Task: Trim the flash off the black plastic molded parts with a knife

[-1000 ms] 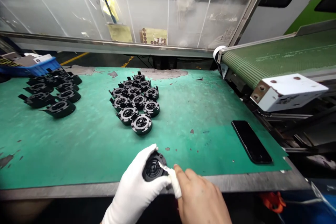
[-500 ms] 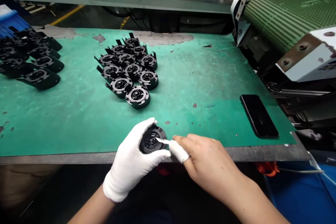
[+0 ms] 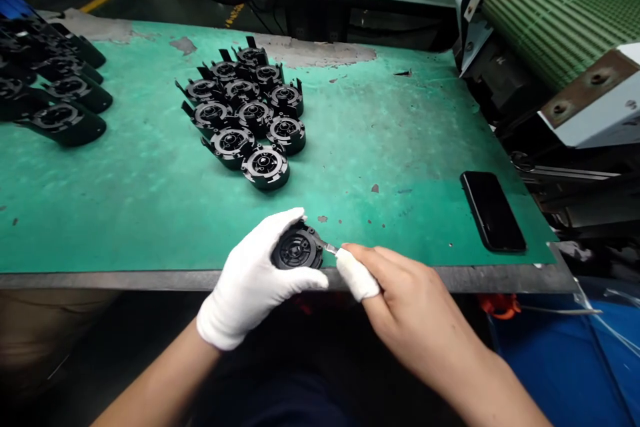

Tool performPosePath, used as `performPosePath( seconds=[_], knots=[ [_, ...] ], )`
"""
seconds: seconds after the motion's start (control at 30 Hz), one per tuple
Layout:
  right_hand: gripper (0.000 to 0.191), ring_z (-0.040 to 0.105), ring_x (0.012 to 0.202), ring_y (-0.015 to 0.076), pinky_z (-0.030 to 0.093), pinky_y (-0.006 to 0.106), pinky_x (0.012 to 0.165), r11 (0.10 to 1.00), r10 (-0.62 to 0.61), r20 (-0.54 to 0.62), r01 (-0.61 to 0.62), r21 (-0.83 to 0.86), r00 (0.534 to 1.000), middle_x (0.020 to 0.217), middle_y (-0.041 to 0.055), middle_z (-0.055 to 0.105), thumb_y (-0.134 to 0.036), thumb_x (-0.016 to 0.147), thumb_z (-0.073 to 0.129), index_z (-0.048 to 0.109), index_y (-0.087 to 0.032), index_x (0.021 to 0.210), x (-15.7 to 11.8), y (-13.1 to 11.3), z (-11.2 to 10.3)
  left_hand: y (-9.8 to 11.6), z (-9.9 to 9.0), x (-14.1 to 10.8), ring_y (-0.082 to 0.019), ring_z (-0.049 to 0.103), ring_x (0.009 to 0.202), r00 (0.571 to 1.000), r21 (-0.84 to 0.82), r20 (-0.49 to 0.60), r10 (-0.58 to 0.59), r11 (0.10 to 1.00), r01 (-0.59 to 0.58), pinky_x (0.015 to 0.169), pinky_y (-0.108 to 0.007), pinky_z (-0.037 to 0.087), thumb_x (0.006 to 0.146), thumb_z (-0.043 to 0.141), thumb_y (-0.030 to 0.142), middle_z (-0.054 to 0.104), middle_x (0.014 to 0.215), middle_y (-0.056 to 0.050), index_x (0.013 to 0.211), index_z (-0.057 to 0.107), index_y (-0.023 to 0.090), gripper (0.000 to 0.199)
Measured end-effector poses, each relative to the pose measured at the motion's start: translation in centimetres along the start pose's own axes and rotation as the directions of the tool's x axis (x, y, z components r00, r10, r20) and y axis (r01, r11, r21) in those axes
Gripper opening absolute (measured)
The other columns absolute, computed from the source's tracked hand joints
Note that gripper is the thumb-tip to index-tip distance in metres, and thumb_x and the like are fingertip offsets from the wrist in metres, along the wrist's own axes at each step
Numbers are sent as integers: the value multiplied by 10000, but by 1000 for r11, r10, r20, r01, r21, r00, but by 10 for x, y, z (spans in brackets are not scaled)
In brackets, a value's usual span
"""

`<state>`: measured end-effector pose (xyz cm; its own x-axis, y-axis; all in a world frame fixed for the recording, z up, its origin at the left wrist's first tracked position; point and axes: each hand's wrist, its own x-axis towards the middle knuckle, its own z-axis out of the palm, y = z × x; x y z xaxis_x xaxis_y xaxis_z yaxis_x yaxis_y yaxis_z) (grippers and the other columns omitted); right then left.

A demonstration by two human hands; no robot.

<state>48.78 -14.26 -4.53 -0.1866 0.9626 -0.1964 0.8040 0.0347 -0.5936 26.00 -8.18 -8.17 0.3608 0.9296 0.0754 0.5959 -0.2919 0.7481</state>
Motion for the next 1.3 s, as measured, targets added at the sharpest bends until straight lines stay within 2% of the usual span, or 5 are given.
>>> performPosePath(
  seconds=[0.2, 0.47, 0.83, 1.07, 1.3],
  knots=[
    [323, 709, 990, 183, 550, 315, 854, 993, -105, 219, 114, -29, 970, 1130, 2, 758, -307, 1042, 446, 663, -352, 1277, 20, 4, -12, -5, -22, 18, -257, 630, 1241, 968, -52, 229, 105, 994, -96, 1159, -357, 455, 584, 933, 568, 662, 1352, -54, 1371, 577, 206, 937],
    [352, 704, 854, 179, 527, 285, 759, 967, -163, 203, 198, -161, 966, 975, 17, 744, -230, 988, 509, 651, -326, 1295, 30, 5, -2, -9, -18, 18, -271, 642, 1223, 974, -159, 205, 96, 985, -63, 1122, -389, 494, 545, 976, 489, 675, 1330, -54, 1339, 605, 232, 913],
    [296, 681, 823, 157, 479, 274, 698, 971, -204, 231, 227, -77, 951, 946, -1, 726, -306, 1043, 444, 648, -319, 1257, 35, 8, -3, -11, -17, 21, -274, 666, 1169, 969, -181, 220, 110, 981, -70, 1093, -391, 517, 548, 969, 510, 684, 1276, -54, 1352, 584, 239, 933],
    [336, 716, 883, 206, 537, 336, 800, 963, -123, 192, 164, -216, 974, 1028, 32, 742, -245, 1000, 465, 653, -302, 1273, 42, 10, -3, -12, -15, 18, -281, 667, 1174, 973, -156, 225, 57, 988, -22, 1091, -392, 510, 523, 963, 554, 675, 1287, -78, 1525, 376, 236, 1204],
    [348, 702, 803, 175, 499, 286, 675, 956, -198, 223, 238, -169, 955, 951, 11, 741, -273, 1005, 452, 637, -326, 1296, 35, 3, -14, -13, -14, 18, -302, 663, 1184, 968, -170, 245, 48, 985, -6, 1093, -413, 510, 536, 935, 614, 676, 1297, -77, 1532, 381, 255, 1195]
  ],
)
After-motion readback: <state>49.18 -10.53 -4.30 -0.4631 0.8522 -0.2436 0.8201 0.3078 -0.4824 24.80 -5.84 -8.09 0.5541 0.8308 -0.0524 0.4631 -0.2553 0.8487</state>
